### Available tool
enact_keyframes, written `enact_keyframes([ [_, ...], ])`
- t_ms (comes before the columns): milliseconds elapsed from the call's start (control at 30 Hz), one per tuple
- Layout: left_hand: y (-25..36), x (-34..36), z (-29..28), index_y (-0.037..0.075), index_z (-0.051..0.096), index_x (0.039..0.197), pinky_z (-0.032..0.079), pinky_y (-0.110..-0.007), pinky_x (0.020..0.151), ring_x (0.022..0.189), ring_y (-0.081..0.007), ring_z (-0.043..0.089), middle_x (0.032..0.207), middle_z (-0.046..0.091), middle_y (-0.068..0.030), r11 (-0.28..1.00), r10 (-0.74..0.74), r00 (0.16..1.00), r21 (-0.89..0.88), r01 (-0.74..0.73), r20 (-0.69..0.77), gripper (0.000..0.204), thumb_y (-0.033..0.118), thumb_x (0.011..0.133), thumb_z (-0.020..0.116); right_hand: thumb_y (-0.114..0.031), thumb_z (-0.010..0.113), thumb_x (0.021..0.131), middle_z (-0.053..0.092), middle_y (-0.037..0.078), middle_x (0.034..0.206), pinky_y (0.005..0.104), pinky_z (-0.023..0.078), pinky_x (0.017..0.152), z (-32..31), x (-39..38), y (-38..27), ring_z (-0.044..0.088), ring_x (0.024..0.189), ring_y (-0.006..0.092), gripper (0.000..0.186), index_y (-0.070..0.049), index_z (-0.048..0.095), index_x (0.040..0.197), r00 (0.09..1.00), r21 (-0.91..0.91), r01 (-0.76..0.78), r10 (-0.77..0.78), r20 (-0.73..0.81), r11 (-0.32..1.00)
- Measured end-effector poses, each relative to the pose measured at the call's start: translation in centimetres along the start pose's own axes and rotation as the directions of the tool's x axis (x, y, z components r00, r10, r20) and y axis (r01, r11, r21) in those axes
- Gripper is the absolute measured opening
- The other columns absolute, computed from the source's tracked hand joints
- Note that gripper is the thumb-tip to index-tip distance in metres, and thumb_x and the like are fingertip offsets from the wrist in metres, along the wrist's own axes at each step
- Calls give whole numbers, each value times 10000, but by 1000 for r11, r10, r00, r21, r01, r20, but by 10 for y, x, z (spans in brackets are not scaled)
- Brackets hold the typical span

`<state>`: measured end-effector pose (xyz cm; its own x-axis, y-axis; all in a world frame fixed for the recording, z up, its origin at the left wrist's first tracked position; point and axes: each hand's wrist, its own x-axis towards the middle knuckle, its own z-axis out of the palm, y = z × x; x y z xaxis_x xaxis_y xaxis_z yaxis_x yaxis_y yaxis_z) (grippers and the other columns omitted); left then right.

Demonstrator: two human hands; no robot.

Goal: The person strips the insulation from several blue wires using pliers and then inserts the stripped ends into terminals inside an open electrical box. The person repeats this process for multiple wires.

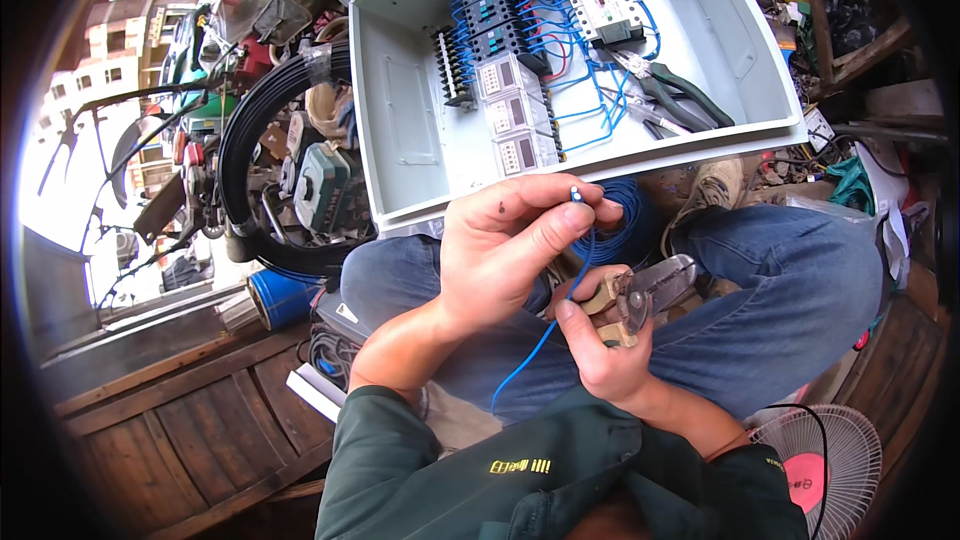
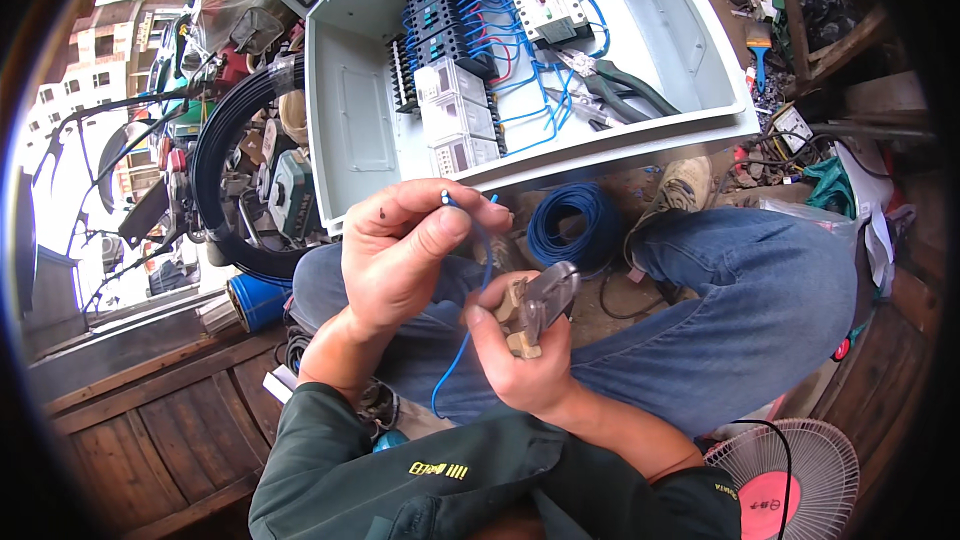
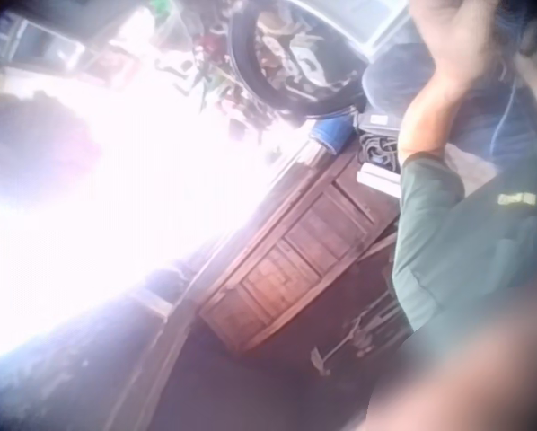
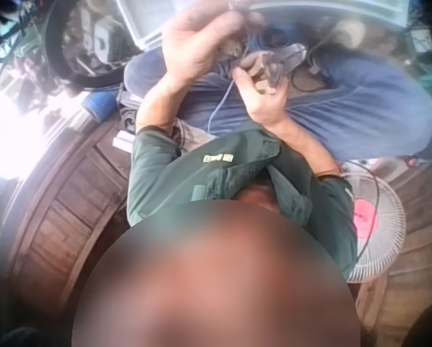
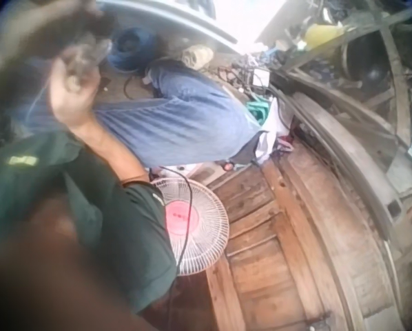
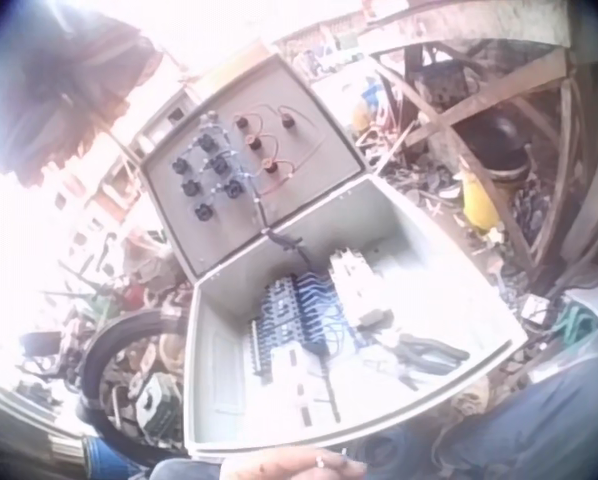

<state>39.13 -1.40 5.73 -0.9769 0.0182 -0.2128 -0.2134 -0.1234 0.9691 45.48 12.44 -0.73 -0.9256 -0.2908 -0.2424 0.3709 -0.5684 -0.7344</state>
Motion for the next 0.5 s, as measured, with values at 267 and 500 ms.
enact_keyframes([
  [267,-2,5,-6,-42,605,1138,565,-337,843,917,-227,701,1006,712,-194,970,-67,997,-236,58,-29,204,82,976,613,69,652,866,645,128,853,279,524,669,-2,9,10,654,784,160,254,21,523,1080,951,-248,307,-304,53,919],
  [500,8,11,-29,-31,608,1129,558,-283,617,857,-276,732,979,713,-208,907,-268,952,-293,302,151,242,137,960,651,118,641,776,616,152,799,327,497,604,-18,17,8,618,676,259,275,33,564,1026,911,-366,413,-379,162,834],
])
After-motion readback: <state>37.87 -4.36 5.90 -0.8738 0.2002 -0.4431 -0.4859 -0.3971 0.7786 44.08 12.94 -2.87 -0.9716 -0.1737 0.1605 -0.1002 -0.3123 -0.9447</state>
